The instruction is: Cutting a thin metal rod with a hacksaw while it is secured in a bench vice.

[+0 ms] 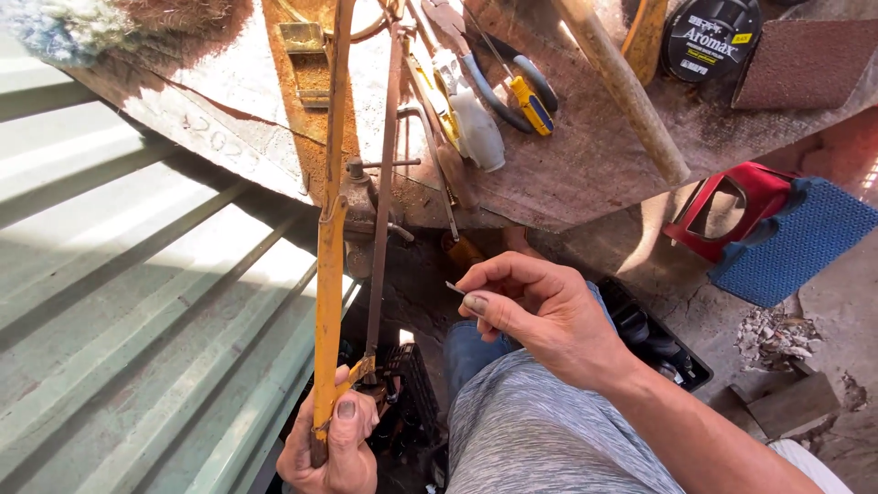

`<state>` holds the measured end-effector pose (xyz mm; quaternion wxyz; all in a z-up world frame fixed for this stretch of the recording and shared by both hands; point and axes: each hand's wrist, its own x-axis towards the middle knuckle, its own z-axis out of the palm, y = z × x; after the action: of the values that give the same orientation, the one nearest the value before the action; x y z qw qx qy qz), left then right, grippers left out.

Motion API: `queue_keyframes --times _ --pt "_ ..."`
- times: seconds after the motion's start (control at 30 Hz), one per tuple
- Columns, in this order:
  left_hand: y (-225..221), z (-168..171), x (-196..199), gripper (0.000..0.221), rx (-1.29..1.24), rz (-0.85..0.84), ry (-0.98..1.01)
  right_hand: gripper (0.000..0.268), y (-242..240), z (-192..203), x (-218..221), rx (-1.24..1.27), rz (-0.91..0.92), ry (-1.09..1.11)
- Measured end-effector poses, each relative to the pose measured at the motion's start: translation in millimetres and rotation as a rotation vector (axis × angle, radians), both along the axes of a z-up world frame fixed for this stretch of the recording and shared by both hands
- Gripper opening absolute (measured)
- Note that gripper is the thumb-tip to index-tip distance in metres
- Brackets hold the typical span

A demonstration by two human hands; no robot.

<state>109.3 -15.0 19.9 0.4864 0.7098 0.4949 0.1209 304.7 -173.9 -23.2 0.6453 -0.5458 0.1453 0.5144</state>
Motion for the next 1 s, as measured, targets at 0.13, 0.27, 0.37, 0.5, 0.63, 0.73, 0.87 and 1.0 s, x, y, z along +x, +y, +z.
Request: queue_keyframes --times 0.13,0.27,0.37,0.5,0.63,0.73,0.87,1.0 --pt "0 7 -7 0.026 -0.026 -0.051 -0.138 0.012 10 -2 0 -0.058 0.041 -0.093" --pt "-7 17 -13 0.025 -0.016 0.068 -0.091 0.012 30 -4 2 -0.087 0.065 -0.196" --pt "-4 4 -14 0.025 0.067 0.032 -0.152 0.014 44 -10 4 -0.104 0.159 -0.3" --pt "0 -23 -20 0.025 0.099 -0.048 -0.179 0.008 62 -17 4 -0.124 0.174 -0.395" --pt "-1 -41 -7 0.025 0.237 -0.005 -0.149 0.008 72 -21 4 -0.138 0.222 -0.456" --pt "9 -46 2 0.025 0.252 -0.122 -0.162 0.009 79 -24 2 -0.173 0.234 -0.493" --pt "17 -59 -1 0.025 0.255 -0.226 -0.247 0.005 87 -26 -4 -0.147 0.148 -0.407" --pt "22 -68 4 0.023 0.228 -0.219 -0.279 0.003 92 -22 -9 -0.167 0.13 -0.399"
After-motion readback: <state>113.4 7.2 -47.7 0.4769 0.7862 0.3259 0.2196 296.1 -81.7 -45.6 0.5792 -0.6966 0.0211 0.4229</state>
